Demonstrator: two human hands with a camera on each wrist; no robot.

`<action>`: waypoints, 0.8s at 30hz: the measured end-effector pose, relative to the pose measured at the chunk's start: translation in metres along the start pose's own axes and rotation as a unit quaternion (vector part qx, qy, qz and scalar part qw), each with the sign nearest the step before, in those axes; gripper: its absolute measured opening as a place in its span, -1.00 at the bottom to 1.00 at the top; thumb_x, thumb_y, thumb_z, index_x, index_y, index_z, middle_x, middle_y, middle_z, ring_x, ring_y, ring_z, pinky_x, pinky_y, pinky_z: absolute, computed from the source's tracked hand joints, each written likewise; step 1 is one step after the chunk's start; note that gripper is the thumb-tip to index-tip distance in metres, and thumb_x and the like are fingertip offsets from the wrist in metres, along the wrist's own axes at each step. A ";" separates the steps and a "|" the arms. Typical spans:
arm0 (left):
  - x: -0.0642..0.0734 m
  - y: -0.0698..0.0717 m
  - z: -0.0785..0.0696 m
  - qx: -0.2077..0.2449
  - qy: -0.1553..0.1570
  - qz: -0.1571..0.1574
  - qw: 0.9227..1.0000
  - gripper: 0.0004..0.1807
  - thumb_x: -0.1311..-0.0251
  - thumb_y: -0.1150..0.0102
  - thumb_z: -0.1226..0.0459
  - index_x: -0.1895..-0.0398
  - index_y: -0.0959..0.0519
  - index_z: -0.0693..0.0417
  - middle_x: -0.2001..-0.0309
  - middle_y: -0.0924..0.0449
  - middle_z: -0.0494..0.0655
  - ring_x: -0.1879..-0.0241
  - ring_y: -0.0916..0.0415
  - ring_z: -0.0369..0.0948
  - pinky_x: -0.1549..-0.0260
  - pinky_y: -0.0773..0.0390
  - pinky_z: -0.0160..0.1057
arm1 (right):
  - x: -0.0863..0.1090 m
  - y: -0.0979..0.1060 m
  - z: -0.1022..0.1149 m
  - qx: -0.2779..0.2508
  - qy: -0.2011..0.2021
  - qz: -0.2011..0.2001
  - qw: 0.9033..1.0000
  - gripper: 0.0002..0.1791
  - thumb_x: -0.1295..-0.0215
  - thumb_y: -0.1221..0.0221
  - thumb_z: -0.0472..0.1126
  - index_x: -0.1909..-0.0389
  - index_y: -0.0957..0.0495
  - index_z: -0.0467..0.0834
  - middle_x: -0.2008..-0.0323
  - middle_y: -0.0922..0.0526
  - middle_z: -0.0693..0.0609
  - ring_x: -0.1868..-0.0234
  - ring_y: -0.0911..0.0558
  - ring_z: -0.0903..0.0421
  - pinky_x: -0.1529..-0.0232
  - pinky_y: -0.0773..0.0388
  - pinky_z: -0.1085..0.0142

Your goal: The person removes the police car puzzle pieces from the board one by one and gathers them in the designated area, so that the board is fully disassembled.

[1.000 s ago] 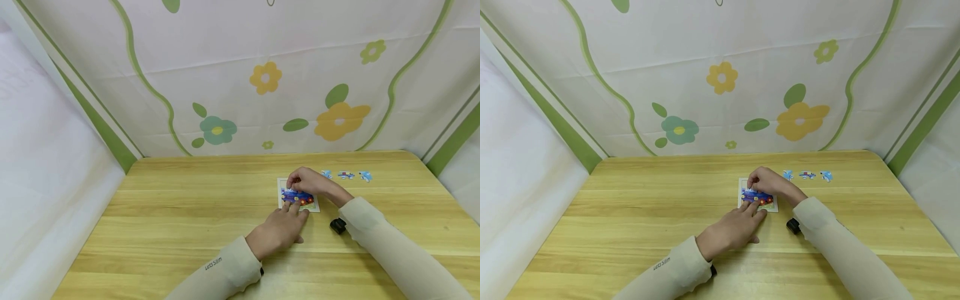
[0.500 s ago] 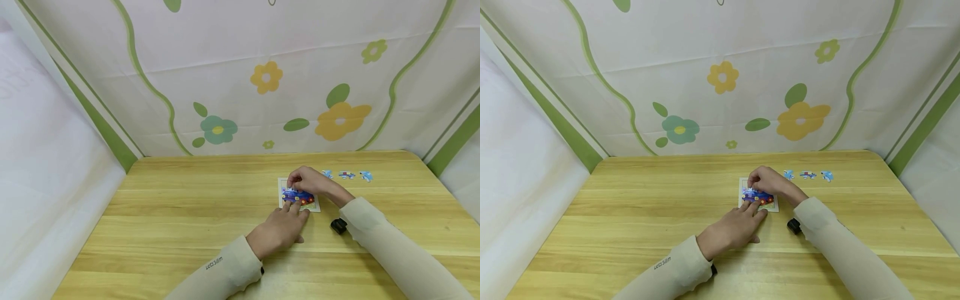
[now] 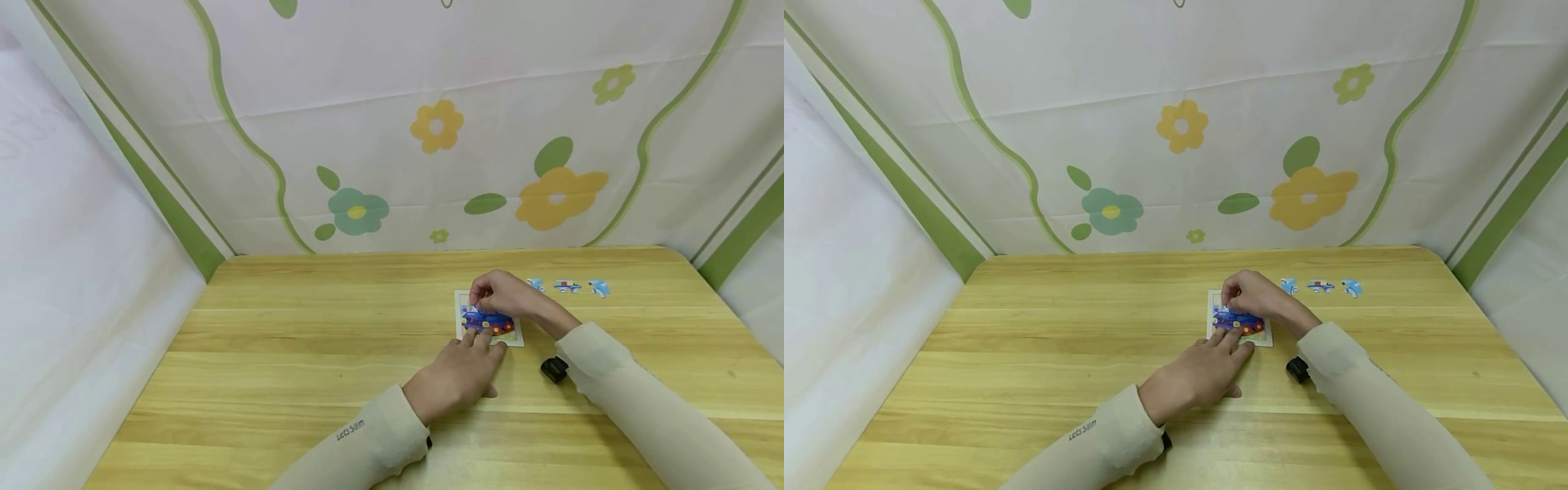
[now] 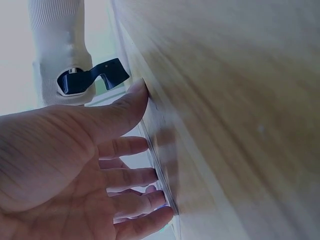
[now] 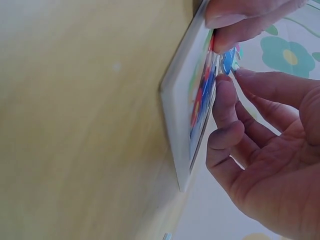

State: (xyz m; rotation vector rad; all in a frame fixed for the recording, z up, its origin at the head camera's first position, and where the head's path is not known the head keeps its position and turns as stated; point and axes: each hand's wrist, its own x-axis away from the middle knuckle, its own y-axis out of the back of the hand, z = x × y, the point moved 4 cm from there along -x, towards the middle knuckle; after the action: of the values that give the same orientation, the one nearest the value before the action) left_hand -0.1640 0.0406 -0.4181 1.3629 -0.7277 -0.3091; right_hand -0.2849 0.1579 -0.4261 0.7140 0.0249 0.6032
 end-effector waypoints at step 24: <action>0.000 -0.001 0.001 0.001 -0.004 0.009 1.000 -0.17 -0.40 -0.17 -0.18 -0.65 -0.17 -0.24 -0.68 -0.06 -0.10 -0.64 -0.12 -0.07 -0.44 -0.45 -0.11 | 0.000 -0.002 0.002 -0.029 0.036 0.026 0.999 -0.90 -0.35 -0.17 -0.52 0.27 -0.60 -0.30 0.42 -0.65 -0.11 0.41 -0.53 0.05 0.32 -0.53 0.28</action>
State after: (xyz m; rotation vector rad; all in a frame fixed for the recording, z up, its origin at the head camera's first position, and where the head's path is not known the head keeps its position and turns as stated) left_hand -0.1645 0.0398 -0.4194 1.3577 -0.7463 -0.2988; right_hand -0.2835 0.1557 -0.4261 0.6380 0.0559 0.6770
